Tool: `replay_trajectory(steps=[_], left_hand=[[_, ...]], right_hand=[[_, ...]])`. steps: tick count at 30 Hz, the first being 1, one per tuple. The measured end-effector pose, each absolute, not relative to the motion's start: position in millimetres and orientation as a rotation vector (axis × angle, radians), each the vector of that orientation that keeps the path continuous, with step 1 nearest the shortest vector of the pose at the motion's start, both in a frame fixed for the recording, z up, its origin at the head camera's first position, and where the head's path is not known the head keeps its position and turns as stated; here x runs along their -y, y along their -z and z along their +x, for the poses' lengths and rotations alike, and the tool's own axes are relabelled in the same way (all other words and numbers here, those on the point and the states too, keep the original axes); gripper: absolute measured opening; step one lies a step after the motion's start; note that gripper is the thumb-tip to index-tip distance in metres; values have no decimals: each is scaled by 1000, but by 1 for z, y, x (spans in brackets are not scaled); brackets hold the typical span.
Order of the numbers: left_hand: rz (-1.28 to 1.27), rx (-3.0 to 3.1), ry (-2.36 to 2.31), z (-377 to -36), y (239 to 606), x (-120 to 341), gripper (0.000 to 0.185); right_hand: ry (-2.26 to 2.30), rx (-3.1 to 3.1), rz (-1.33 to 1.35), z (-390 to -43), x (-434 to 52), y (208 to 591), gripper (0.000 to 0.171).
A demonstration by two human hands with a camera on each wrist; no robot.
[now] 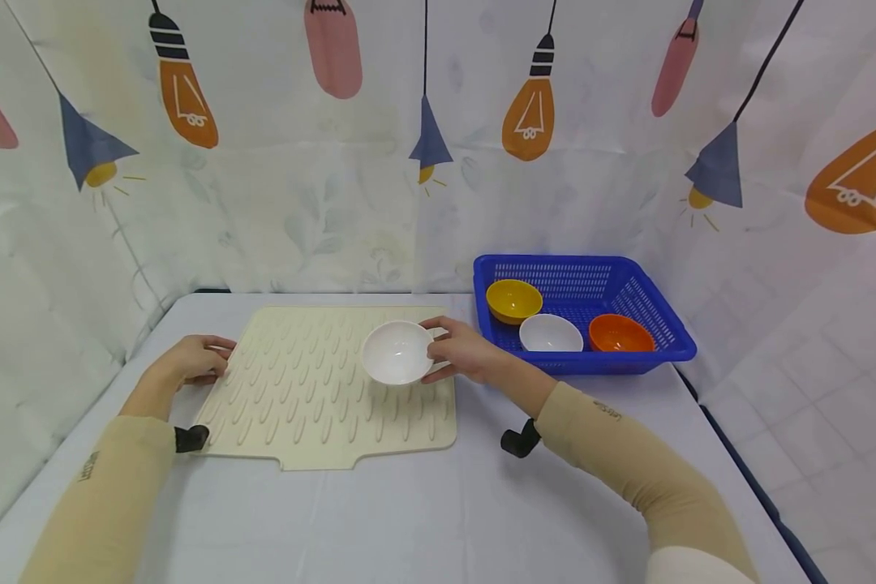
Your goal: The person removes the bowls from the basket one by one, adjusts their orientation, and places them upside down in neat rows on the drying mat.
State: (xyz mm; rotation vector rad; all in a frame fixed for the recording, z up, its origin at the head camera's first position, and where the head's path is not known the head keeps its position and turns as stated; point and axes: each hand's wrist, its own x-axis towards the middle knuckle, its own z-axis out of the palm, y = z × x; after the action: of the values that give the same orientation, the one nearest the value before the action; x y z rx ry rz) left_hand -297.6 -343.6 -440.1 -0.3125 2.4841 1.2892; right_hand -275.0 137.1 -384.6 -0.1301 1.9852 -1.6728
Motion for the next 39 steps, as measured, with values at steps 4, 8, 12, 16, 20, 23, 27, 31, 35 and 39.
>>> replay_trajectory(steps=[4, 8, 12, 16, 20, 23, 27, 31, 35, 39], left_hand=[[-293, -2500, -1279, -297, 440, 342, 66], [-282, -2528, -1258, -296, 441, 340, 65], [-273, -2564, -1234, -295, 440, 337, 64], [-245, -2613, -1178, -293, 438, 335, 63], [-208, -2657, -1096, -290, 434, 333, 61], [-175, -2690, -1026, -288, 431, 331, 60], [-126, -2740, -924, -287, 428, 328, 59], [-92, -2776, -829, -285, 425, 324, 60], [-79, -2824, -725, -280, 421, 320, 58], [-65, -2920, -636, -273, 417, 316, 52]], right_hand=[[1698, -1954, -111, -275, -132, 389, 63], [1711, -1945, -106, -275, -128, 392, 63], [1721, -1944, -108, -275, -127, 393, 62], [1726, -1938, -105, -275, -125, 395, 62], [1725, -1941, -86, -275, -122, 400, 62], [1725, -1944, -62, -275, -121, 403, 62], [1731, -1943, -59, -275, -119, 404, 63], [1737, -1945, -72, -275, -118, 403, 63], [1731, -1942, -75, -275, -117, 402, 62], [1719, -1949, -81, -274, -116, 401, 63]])
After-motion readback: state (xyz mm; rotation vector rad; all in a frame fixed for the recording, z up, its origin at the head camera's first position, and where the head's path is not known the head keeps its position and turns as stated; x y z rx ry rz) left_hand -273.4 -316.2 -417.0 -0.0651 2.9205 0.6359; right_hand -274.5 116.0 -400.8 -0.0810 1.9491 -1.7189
